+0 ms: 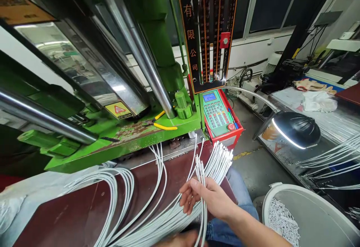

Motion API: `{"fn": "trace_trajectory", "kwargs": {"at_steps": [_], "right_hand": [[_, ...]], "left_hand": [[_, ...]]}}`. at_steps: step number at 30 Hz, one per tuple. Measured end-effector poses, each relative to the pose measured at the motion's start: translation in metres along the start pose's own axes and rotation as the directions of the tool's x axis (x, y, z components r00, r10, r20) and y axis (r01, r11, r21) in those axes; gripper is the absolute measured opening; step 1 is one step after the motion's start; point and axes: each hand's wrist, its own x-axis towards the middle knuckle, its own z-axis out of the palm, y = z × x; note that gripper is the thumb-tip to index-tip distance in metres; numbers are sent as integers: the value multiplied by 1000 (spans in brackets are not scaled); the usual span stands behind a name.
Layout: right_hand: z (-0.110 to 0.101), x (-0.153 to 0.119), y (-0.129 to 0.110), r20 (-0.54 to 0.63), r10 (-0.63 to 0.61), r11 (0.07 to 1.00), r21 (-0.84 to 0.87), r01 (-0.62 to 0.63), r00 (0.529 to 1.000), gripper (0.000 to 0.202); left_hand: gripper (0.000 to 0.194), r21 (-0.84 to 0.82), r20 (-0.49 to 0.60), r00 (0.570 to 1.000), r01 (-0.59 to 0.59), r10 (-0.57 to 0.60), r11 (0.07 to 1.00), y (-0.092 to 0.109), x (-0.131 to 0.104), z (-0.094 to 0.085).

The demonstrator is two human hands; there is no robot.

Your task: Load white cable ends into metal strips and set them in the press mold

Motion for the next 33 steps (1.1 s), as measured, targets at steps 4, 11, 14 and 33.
{"fn": "trace_trajectory", "kwargs": {"at_steps": [4,11,14,33], "right_hand": [[-2,-8,0,-64,24,997,-68,-28,998,40],[4,-15,-6,-87,41,995,-91,-49,995,40],[11,-16,-25,-10,84,948,-307,-83,996,38],[7,38,-50,74,-27,-503,-863,50,997,29]], "left_hand": [[50,-281,-177,982,-109,60,953,-13,29,27],[51,-355,-94,994,-92,62,930,-21,26,51],[47,-561,-197,973,-211,118,800,-5,34,60],[24,-767,-419,880,-475,225,432,-3,12,34]]}}
